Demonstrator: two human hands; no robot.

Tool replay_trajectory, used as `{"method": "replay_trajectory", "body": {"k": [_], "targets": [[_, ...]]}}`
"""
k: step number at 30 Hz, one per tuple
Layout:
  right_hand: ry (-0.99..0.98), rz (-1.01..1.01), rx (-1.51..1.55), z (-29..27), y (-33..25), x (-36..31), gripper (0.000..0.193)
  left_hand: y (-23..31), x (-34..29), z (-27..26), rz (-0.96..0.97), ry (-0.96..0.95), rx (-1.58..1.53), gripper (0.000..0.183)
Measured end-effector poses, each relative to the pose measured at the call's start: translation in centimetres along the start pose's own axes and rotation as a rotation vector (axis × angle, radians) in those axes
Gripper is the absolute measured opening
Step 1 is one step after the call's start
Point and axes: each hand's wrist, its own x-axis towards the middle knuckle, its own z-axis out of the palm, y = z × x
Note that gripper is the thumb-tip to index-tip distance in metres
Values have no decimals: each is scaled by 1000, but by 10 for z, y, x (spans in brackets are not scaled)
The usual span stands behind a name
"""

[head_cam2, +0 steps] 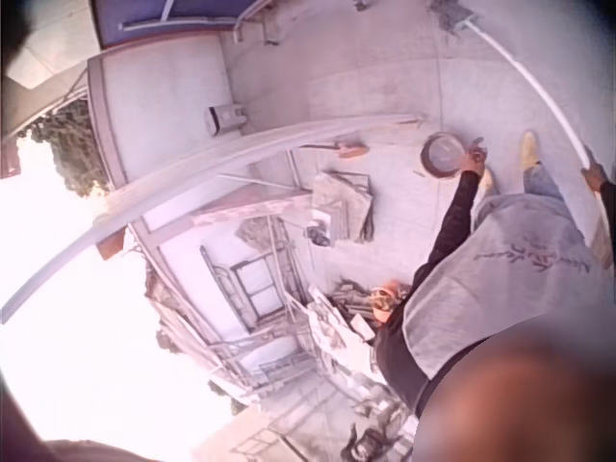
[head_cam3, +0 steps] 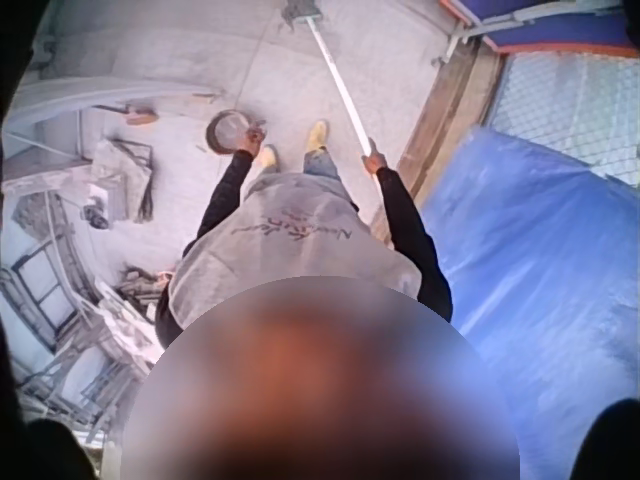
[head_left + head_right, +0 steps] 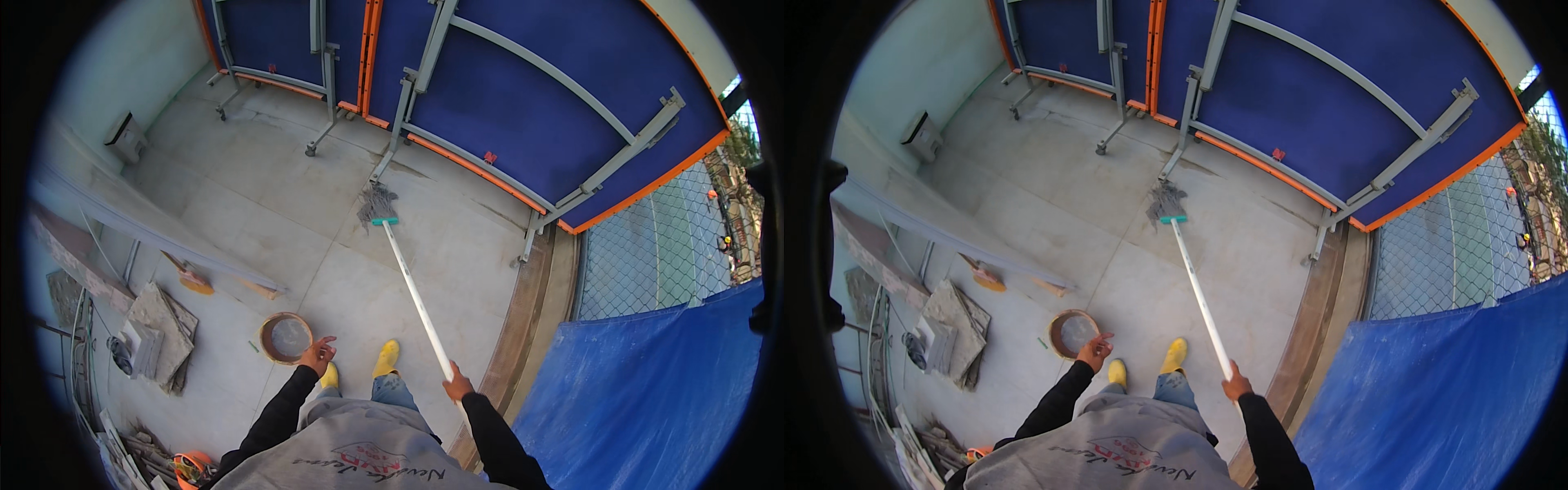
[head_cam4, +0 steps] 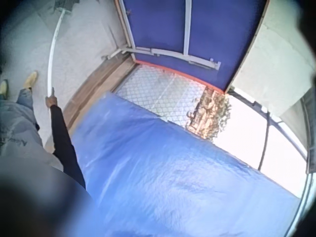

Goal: The person mops a tiled floor in a construction area using a mop and bucket. They repeatedly dip the mop into the bucket, wring it, and mop different sections of the floor around stacked materials and a blue tarp.

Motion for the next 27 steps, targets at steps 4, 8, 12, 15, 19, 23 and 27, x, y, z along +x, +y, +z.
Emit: {"method": "replay_trajectory", "body": {"k": [4,8,12,15,19,23,27], "targets": [[162,-213,-49,19,95,-125,83,-72,-27,7,-280,30,33,34],[159,-200,65,23,115,-177,81,-170,-82,-10,-850,110,39,32],[144,-97,56,9,70,-89,82,-206,-115,-32,-1102,180,74,32],[167,-82,101,-10,9,10,84,-183,-94,-33,-936,217,-58,33],[76,-27,107,-69,-87,123,84,-116,-29,-24,-729,233,-155,32],[-177,-195,486,-117,-153,138,93,-34,28,-3,-336,116,36,34],[-358,-183,1196,-110,-184,101,97,52,97,51,-213,-208,-29,38]]}}
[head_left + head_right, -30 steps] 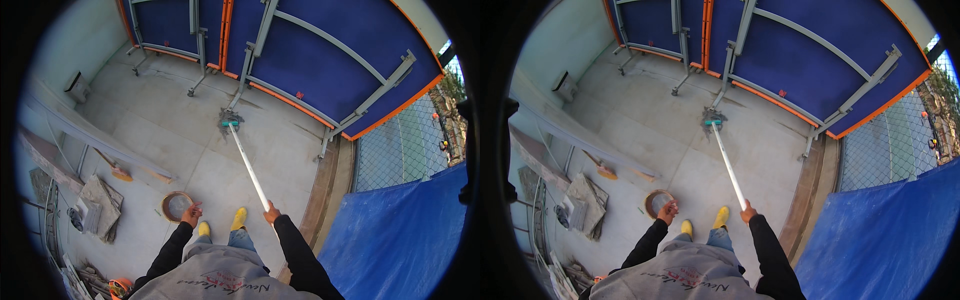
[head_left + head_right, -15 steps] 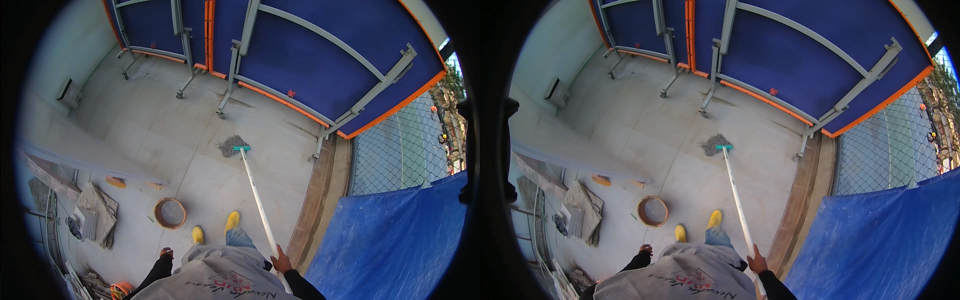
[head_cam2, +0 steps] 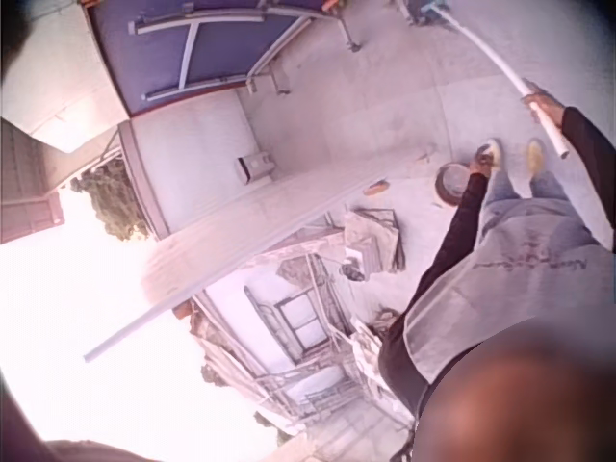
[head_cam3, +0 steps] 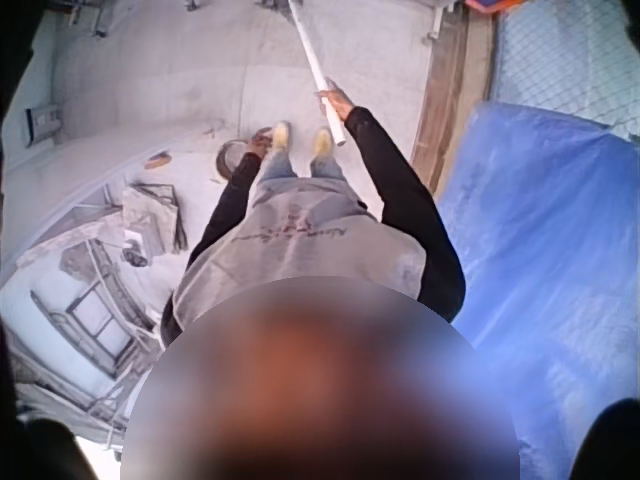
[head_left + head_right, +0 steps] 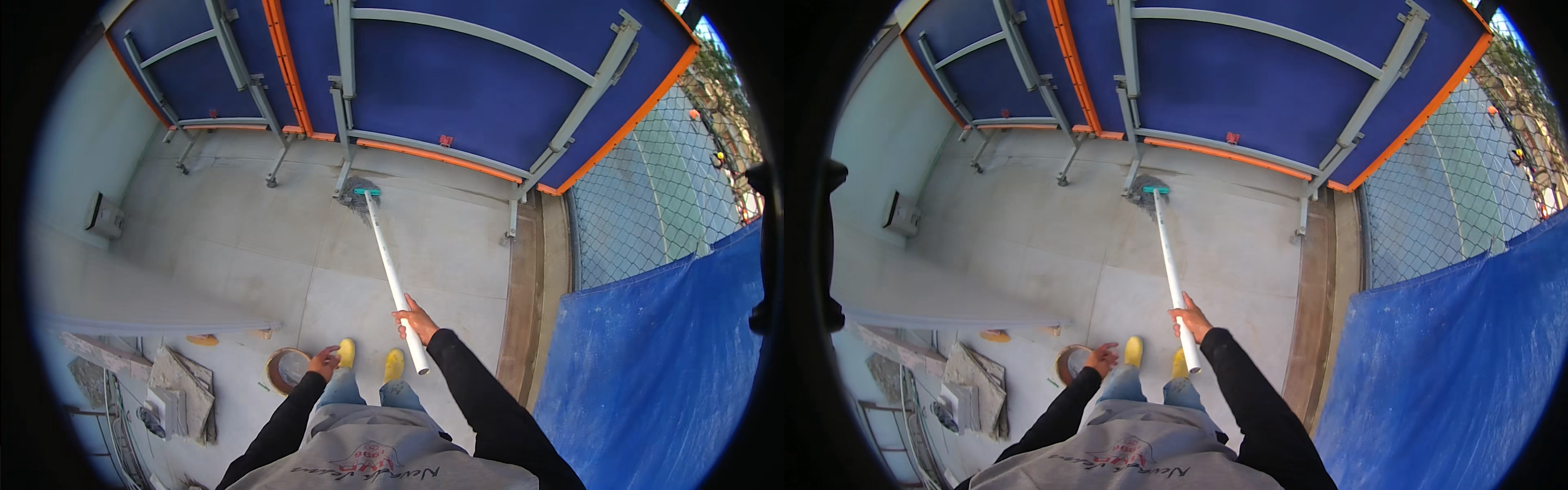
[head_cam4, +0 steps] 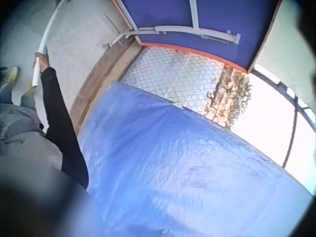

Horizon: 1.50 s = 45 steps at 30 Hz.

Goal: The person mops a tiled floor in a construction area using a mop and bucket. They repeatedly dip the mop into the bucket, wring it, and mop different sections of the floor around stacked materials and a blue tarp.

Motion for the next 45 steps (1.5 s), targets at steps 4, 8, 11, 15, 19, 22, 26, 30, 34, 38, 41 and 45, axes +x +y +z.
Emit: {"method": "replay_trajectory", "body": {"k": [4,8,11,15,19,22,26,30,34,38,41,45], "targets": [[128,-29,-45,-6,8,-28,97,91,71,54,139,-262,91,42],[243,-37,-51,-39,23,-75,94,120,110,45,227,-316,145,41],[348,-47,9,-55,33,-99,94,76,145,-4,289,-265,182,37],[462,-89,171,-68,43,-114,94,-40,173,-114,-117,-37,512,35],[569,-123,303,-94,39,-105,98,-113,152,-233,-288,-104,978,31],[650,-151,419,-108,30,-86,94,-128,130,-267,-374,153,358,19],[663,-192,502,-93,35,-64,88,-112,141,-262,-469,33,308,23],[715,-110,406,-41,76,-72,90,-73,180,-226,-300,-112,254,35],[616,-83,442,10,110,-102,86,3,227,-159,-169,-212,411,36],[641,-52,343,86,146,-148,81,57,234,-121,-28,-271,328,39],[700,-6,335,127,161,-166,76,63,229,-120,-39,-271,234,39],[712,-131,365,98,139,-112,74,39,229,-132,-223,-304,558,40]]}}
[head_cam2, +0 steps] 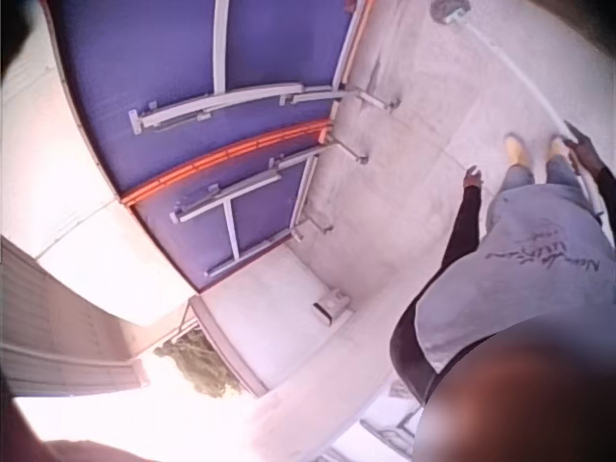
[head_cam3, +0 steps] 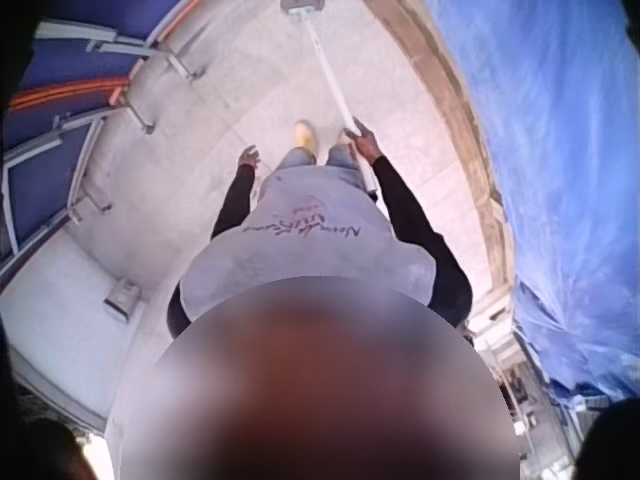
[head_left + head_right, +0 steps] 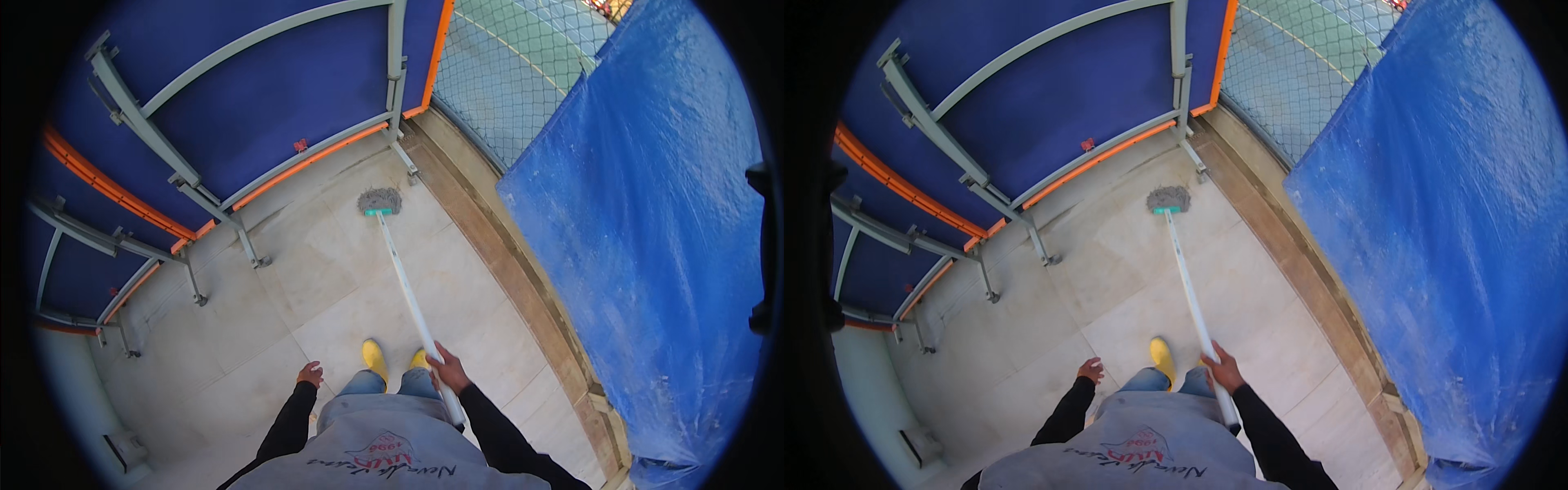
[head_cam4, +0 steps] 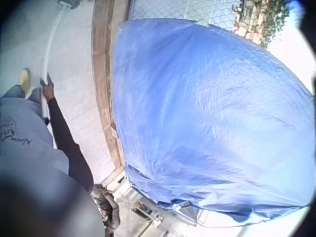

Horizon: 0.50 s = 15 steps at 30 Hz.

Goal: The person mops a tiled floor in a construction area using a mop and bucket. They repeatedly dip the mop into the bucket, wring it, and mop different sections of the floor around stacked materials and a blue tarp.

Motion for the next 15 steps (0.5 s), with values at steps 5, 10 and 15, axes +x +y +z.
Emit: {"method": "replay_trajectory", "body": {"k": [5,10,15], "targets": [[49,-56,-75,1,-37,123,73,-13,-1,1,232,61,458,43],[-4,-110,-252,-45,14,94,75,59,-35,59,688,-53,653,50],[-11,19,-302,-104,140,-60,73,99,-104,221,956,-406,1049,72]]}}
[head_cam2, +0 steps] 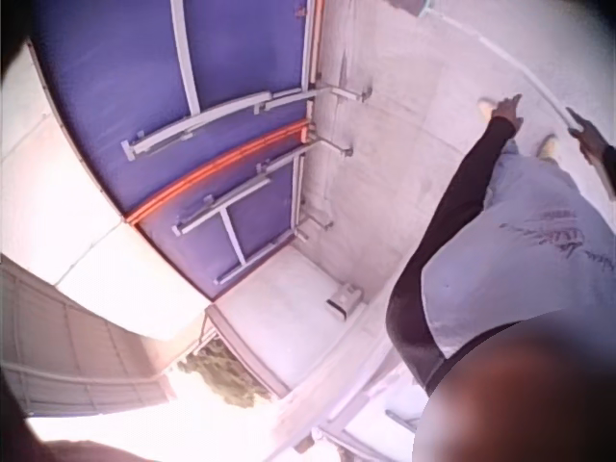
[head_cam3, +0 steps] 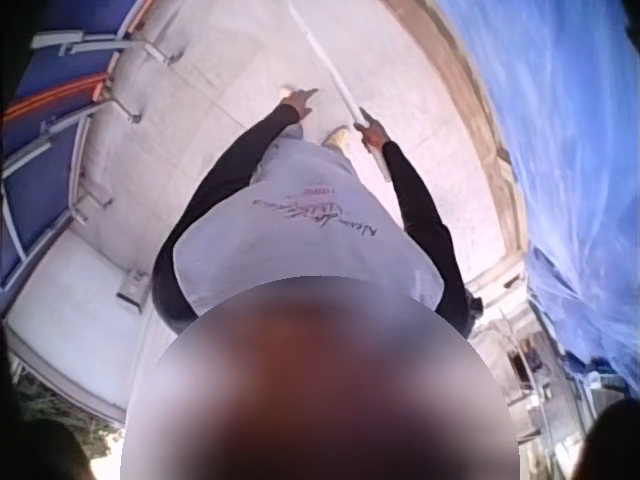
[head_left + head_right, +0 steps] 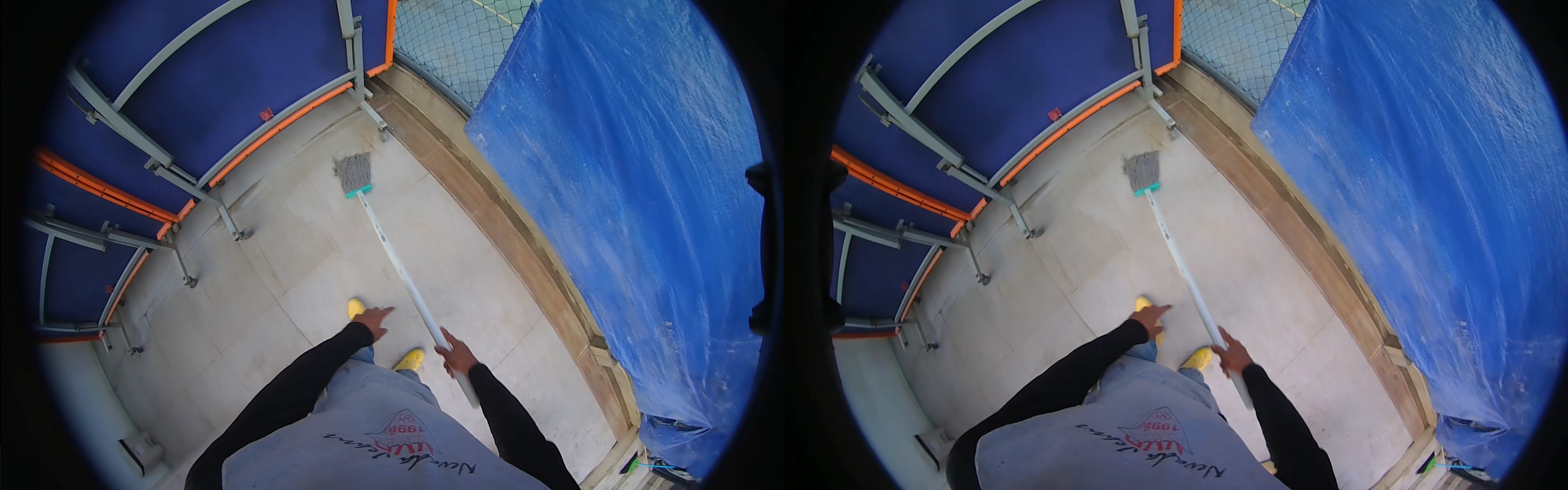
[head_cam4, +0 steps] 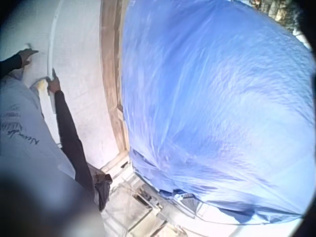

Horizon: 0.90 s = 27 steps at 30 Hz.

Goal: The person mops a tiled floor in a construction area using a mop and bucket. They repeatedly dip the mop into the bucket, wring it, and mop different sections of the floor around stacked materials and a blue tarp.

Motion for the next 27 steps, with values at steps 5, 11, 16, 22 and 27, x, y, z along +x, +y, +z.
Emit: {"method": "replay_trajectory", "body": {"k": [5,11,16,22,27], "targets": [[-13,292,98,7,91,-200,72,155,14,120,560,-265,469,78],[-2,422,-47,5,98,-337,77,225,-9,182,810,-543,401,51],[59,198,-80,-2,91,-245,69,164,37,145,522,-435,468,47],[137,-241,-237,54,-15,-4,76,3,113,12,-154,-171,538,50],[40,-339,-257,94,-105,97,78,-77,134,-95,-389,-78,532,54]]}}
